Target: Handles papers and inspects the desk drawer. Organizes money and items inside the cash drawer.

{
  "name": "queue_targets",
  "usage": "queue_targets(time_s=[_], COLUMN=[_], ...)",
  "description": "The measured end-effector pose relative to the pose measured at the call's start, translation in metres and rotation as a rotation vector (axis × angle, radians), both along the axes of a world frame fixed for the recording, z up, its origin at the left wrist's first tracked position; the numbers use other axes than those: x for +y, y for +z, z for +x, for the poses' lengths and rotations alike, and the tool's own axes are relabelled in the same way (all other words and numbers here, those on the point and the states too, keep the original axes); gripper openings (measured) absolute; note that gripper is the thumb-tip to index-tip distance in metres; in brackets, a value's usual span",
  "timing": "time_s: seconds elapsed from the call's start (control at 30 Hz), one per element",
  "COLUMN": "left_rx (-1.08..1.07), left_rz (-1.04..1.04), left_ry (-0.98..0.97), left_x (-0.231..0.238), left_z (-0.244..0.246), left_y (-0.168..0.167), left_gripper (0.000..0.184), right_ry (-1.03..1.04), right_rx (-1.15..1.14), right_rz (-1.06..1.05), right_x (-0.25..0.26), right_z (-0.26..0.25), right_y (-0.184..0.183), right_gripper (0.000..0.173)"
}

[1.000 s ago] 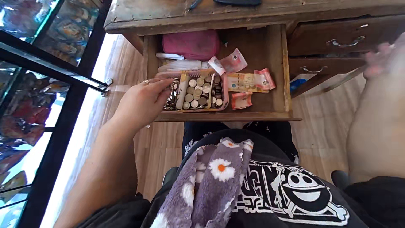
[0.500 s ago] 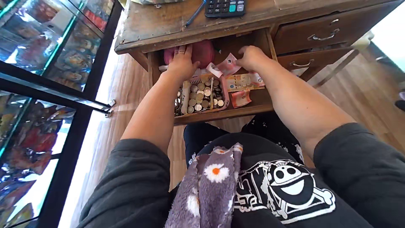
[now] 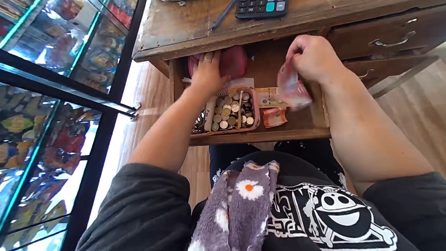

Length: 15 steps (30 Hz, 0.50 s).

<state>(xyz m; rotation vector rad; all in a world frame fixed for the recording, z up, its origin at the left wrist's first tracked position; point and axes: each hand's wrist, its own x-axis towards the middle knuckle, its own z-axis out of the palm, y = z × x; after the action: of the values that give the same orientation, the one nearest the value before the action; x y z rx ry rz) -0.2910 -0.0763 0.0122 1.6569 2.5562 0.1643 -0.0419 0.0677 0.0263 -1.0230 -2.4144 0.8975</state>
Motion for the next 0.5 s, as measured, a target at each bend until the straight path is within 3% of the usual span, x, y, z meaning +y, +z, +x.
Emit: queue_targets(time_s=[0.17, 0.3, 0.5], left_rx=[0.083, 0.125, 0.119], left_rz=[0.175, 0.201, 0.062], left_ry=[-0.136, -0.153, -0.116], left_x=[-0.050, -0.069, -0.074], left_z=[0.021, 0.024, 0.035], left_y=[-0.013, -0.025, -0.017], left_gripper=[0.047, 0.043, 0.040], right_ry=[0.207, 0.339, 0.256], right_rx=[-0.212, -0.390, -0.217], right_rz=[-0.014, -0.002, 0.071], right_x=[-0.005, -0.008, -0.028], right_z=[-0.007, -0.012, -0.019], right_y=[-0.009, -0.026, -0.015], right_gripper=[0.019, 0.036, 0.034])
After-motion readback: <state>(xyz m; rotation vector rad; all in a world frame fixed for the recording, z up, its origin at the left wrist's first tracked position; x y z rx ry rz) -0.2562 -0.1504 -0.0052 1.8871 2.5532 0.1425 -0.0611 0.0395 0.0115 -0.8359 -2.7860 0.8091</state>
